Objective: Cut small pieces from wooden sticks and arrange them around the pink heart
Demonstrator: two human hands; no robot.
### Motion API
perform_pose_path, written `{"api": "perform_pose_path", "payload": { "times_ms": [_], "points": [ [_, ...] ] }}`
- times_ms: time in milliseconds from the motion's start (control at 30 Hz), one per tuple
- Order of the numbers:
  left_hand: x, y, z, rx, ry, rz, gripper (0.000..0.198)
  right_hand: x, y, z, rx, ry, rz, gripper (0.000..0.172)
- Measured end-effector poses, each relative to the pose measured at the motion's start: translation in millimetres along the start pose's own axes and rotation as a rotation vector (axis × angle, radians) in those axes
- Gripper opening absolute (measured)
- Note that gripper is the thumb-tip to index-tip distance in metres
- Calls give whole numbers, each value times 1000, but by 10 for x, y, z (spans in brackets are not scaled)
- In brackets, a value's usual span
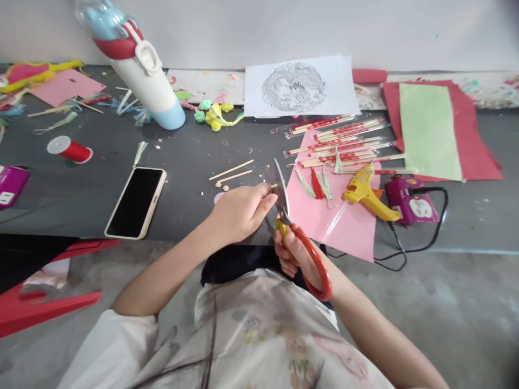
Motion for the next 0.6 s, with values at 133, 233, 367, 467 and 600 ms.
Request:
{"api": "perform_pose_path", "payload": {
  "times_ms": [133,233,367,467,600],
  "points": [
    [52,118,10,162,33,92,39,88,-15,-64,152,78,40,50],
    [39,151,8,210,36,119,42,88,-32,-45,143,102,30,51],
    [-17,93,-38,251,50,73,41,78,16,52,66,81,36,51],
    [-95,-47,-144,315,69,-31,43,123,85,114,79,52,41,53],
    [-276,-347,-462,441,131,-305,37,238,137,195,-18,-1,-2,55]
  ]
}}
Point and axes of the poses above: each hand's wrist, its own x-axis towards the middle knuckle, its own y-axis out of the palm, z = x × y, the point moved 10 cm from there along x, towards the middle knuckle, and after that the axes turned 7 degrees about z, right-handed, at the moved point
